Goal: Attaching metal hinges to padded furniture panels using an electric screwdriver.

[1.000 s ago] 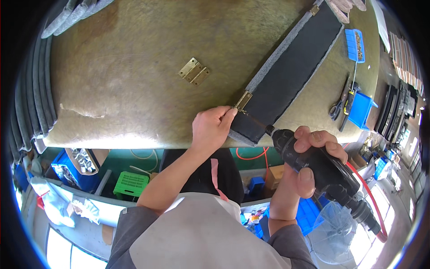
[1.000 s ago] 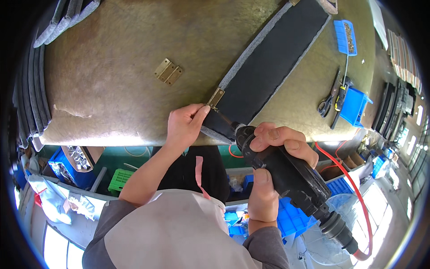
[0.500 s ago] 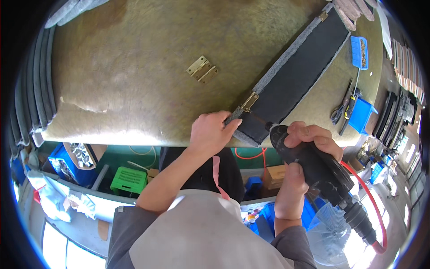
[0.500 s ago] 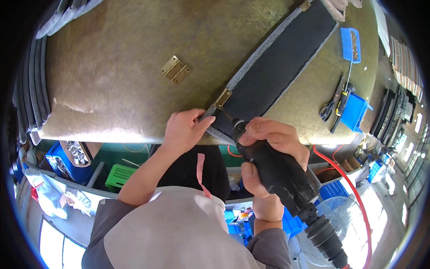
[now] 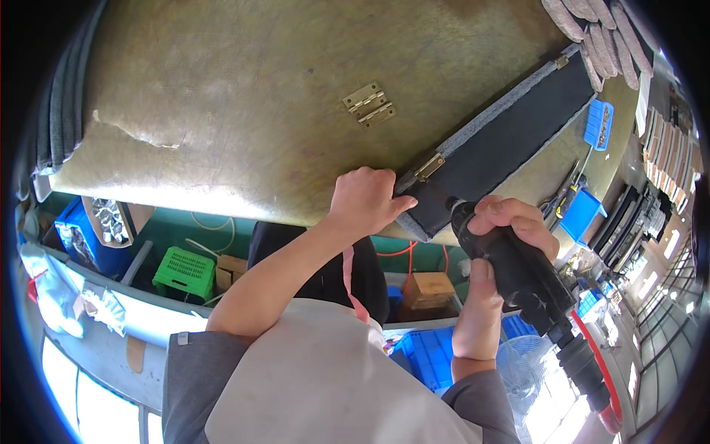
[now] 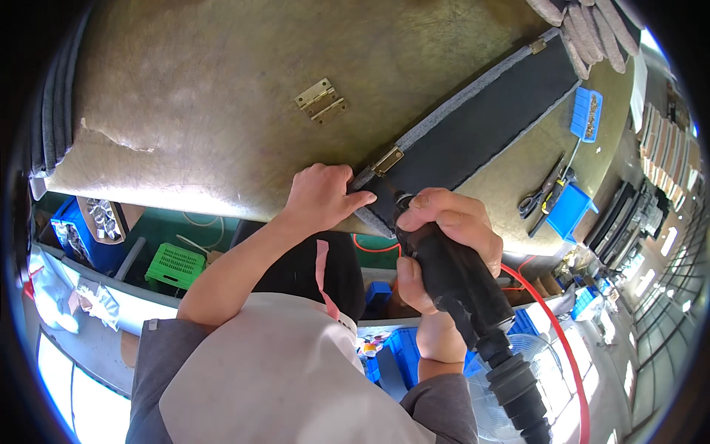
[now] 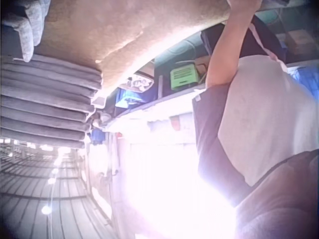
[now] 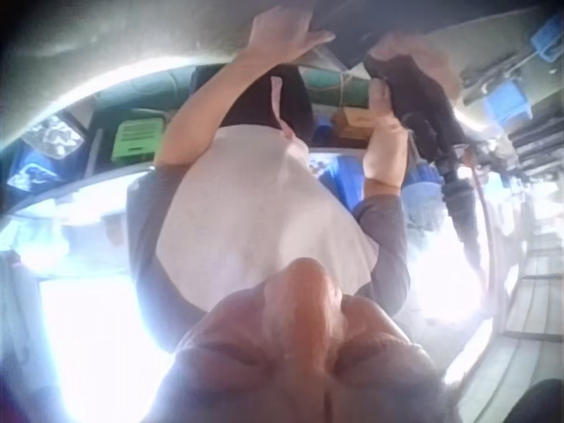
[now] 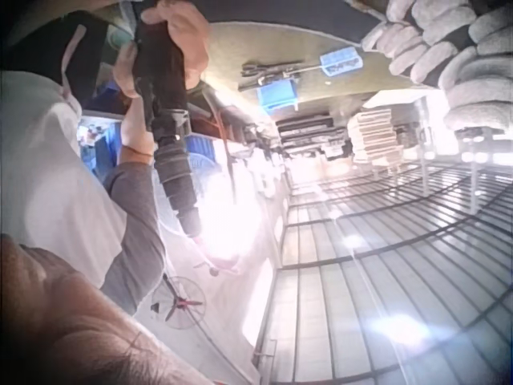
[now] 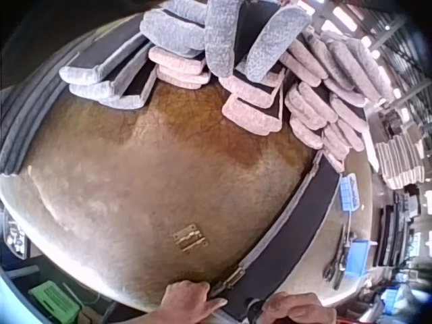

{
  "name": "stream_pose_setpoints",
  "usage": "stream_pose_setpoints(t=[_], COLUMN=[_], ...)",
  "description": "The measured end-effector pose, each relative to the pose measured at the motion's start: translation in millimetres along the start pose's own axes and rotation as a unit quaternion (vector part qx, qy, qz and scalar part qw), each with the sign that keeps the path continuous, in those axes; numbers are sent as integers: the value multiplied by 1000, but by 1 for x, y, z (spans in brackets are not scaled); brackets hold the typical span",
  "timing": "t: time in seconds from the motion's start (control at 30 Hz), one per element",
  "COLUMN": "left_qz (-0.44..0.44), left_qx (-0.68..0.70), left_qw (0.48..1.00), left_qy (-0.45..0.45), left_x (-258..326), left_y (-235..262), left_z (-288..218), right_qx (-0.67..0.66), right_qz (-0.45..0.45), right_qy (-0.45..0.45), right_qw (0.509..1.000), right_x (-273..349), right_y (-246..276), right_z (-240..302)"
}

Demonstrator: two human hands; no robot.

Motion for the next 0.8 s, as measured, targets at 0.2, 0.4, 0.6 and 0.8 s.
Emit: stream_pose_setpoints(t=[0.2, 0.4, 0.6, 0.8], left_qz=[8, 17, 11, 13], left_qx=[7, 12, 13, 15], left_qw=[1000, 1000, 1000, 1000], left_qy=[6, 6, -6, -6], left_x=[-1, -2, -1, -2], left_y=[-2, -1, -1, 0], left_z=[3, 5, 5, 5], right_qx=[6, 4, 19, 10], right_qz=[44, 34, 23, 29], right_qy=[34, 37, 29, 42], right_qw=[998, 999, 999, 999], right_x=[-9, -11, -6, -6], right_y=[-14, -21, -21, -19], right_z=[1, -4, -9, -11])
Point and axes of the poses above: each hand's wrist, its own x-axis away from the middle knuckle, its own y-axis out of the back of the hand, z = x × y, the point moved 4 cm from there along -x, towards the middle knuckle, and after that the axes turned 8 degrees about z, right-handed, at the moved point
